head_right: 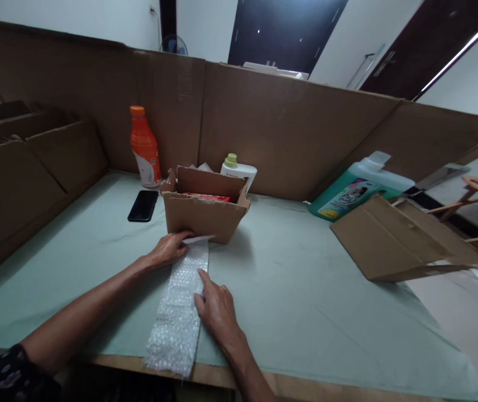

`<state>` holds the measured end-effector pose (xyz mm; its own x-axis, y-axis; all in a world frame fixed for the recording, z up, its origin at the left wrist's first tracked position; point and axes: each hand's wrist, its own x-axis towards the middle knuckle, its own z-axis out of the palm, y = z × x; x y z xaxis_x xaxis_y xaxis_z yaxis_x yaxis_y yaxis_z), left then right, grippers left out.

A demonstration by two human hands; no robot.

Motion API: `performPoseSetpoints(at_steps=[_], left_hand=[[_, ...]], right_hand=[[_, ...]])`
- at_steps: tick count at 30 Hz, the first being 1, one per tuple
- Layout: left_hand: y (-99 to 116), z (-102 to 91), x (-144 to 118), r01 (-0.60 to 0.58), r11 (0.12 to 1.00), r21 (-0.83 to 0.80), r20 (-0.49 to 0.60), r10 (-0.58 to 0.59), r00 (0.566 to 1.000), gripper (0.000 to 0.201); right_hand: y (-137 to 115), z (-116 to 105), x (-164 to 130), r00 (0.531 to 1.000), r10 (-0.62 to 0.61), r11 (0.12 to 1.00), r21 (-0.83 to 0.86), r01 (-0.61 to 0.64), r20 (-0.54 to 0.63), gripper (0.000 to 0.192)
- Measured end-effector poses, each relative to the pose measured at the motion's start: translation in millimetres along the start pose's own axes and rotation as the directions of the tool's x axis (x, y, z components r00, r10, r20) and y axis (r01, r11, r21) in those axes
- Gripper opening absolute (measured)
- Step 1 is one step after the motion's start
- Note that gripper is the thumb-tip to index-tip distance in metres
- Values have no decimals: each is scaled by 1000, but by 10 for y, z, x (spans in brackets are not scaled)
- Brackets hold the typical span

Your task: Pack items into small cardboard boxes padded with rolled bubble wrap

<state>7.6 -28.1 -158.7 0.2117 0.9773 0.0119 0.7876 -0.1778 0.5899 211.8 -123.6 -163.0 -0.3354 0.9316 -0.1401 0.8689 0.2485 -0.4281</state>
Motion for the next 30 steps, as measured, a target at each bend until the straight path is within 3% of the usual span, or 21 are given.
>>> performPoseSetpoints(at_steps=[6, 10, 14, 17, 19, 21, 24, 27, 30], left_hand=[[-33, 35, 265, 127, 992, -10, -23, -127, 992, 52], [-66, -9, 391, 151, 987, -62, -5, -152, 988, 45], [-146, -44, 257, 184, 979, -92, -23, -187, 982, 40], [-227, -75, 100, 210, 972, -104, -118, -221, 968, 49], [-280, -118, 66, 210, 969, -132, -209, -235, 949, 55], [-322, -174, 120, 186, 967, -173, -289, -231, 929, 60], [-331, -234, 307, 114, 963, -243, -363, -200, 910, 70], [-284, -214, 475, 38, 953, -300, -388, -158, 908, 71], [-246, -163, 545, -4, 946, -324, -396, -131, 909, 68]], right_hand=[[116, -130, 321, 1000, 21, 999, 41, -21, 2, 64], [85, -137, 356, 999, 13, 994, 110, -17, 37, 62], [-8, -80, 168, 991, -73, 981, 190, 51, 110, 59], [-4, -109, 57, 992, -70, 987, 150, 53, 107, 59], [76, -188, 87, 999, -27, 993, 119, 23, 26, 60], [203, -299, 233, 988, 45, 992, 127, -26, -146, 59], [395, -471, 644, 919, 130, 974, 222, -48, -373, 62], [503, -599, 1125, 892, 136, 955, 297, -3, -431, 63], [552, -672, 1473, 885, 154, 952, 304, -15, -439, 50]])
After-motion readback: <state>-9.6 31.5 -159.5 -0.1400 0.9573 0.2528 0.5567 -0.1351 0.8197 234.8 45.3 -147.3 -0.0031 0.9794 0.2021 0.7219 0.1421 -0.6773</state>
